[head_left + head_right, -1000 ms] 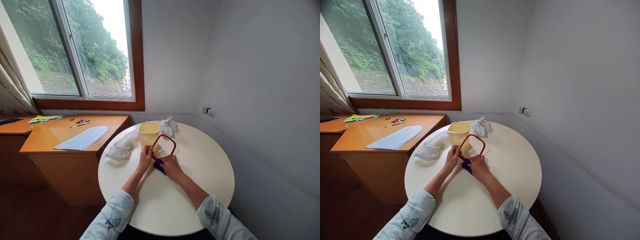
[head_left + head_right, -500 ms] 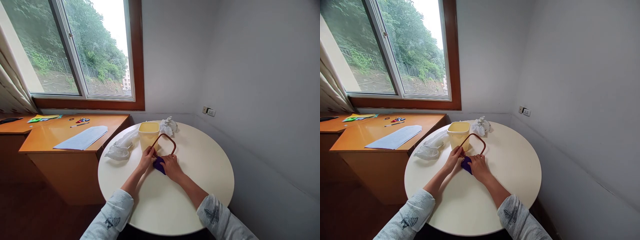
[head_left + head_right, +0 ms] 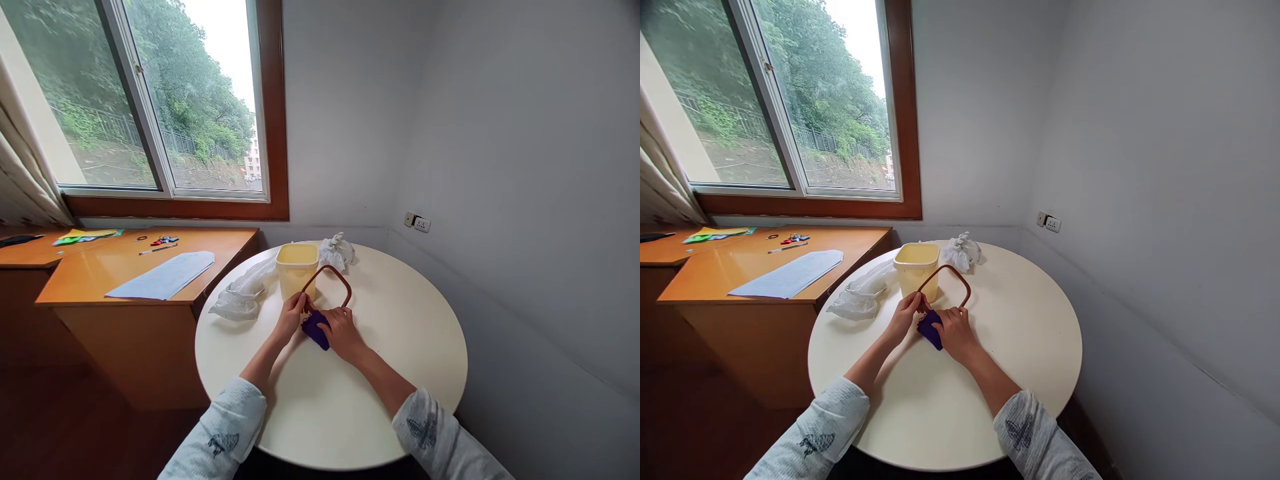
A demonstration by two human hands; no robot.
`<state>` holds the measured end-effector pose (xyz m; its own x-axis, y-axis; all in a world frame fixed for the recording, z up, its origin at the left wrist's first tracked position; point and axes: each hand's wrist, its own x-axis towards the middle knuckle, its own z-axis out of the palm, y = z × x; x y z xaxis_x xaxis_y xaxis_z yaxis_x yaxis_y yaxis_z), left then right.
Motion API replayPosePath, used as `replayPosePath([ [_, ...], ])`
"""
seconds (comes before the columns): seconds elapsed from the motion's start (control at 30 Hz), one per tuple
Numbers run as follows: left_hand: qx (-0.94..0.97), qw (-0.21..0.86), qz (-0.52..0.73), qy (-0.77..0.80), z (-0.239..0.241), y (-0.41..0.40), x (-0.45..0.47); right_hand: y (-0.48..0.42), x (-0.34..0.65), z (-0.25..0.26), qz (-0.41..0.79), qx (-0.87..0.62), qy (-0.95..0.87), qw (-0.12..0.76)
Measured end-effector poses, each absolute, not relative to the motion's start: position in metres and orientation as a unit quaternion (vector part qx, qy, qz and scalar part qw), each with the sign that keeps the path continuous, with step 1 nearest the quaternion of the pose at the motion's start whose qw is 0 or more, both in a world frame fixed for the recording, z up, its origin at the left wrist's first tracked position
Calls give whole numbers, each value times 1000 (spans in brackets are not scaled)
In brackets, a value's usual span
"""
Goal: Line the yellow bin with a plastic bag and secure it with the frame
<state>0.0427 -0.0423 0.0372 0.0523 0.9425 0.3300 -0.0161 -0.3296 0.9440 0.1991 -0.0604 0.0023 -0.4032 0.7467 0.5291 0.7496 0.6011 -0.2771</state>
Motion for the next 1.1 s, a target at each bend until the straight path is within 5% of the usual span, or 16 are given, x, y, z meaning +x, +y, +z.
replayPosePath([
  [0.7,545,354,626,432,30,-34,36,-67,200,8,-37,-393,-887,239],
  [1.1,528,416,608,422,31,-38,38,-64,202,6,-57,-412,-876,243],
])
